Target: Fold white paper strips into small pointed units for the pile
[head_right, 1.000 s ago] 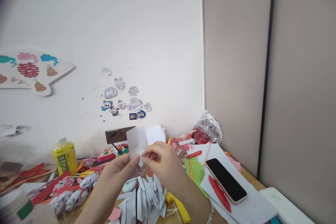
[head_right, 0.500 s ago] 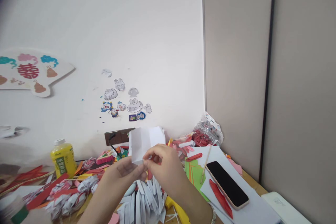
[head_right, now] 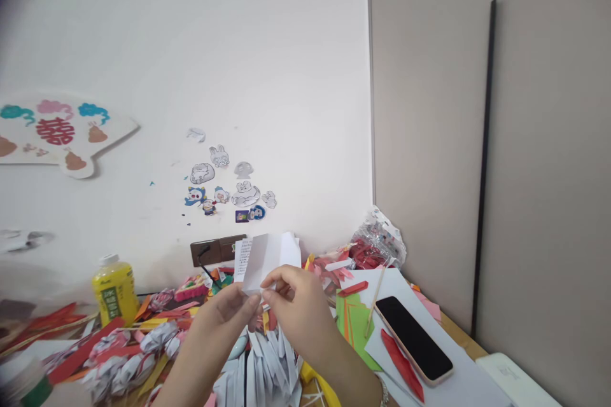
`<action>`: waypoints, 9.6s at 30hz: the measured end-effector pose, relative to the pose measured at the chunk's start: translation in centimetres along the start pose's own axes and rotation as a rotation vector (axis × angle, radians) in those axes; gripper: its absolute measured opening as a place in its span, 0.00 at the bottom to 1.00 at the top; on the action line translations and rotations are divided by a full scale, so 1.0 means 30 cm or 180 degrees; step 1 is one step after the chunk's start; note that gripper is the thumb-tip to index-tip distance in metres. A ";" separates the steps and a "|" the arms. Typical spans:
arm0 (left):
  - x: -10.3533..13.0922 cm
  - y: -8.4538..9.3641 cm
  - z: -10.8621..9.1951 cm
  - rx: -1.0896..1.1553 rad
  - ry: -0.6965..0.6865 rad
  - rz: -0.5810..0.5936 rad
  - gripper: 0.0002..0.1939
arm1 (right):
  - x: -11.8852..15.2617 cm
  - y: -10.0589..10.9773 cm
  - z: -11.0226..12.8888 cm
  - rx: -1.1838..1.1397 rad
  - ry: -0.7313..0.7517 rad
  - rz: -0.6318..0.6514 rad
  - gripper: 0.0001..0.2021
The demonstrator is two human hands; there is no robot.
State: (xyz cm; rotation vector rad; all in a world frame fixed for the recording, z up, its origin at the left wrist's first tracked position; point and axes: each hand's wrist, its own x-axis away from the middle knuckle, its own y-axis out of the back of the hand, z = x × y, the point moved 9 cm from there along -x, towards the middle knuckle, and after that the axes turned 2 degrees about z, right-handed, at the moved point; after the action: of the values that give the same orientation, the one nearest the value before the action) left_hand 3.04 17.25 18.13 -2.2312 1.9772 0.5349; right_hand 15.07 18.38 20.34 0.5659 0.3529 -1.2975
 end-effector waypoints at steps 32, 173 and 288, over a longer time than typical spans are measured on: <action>0.014 -0.024 0.004 0.0388 0.0313 0.0394 0.18 | -0.006 -0.026 -0.053 -0.0261 0.0133 0.0173 0.13; 0.007 -0.001 0.020 0.1513 0.0568 0.0026 0.09 | 0.008 0.024 0.074 0.0746 0.1177 -0.0258 0.05; 0.016 0.054 -0.074 -0.0954 0.0099 0.0139 0.11 | -0.021 0.026 -0.048 0.0293 0.0021 0.0782 0.03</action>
State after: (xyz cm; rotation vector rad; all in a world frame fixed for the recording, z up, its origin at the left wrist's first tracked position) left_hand 1.92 15.88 20.28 -2.3785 2.0856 0.8589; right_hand 15.76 19.83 19.68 0.6698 0.2218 -1.0791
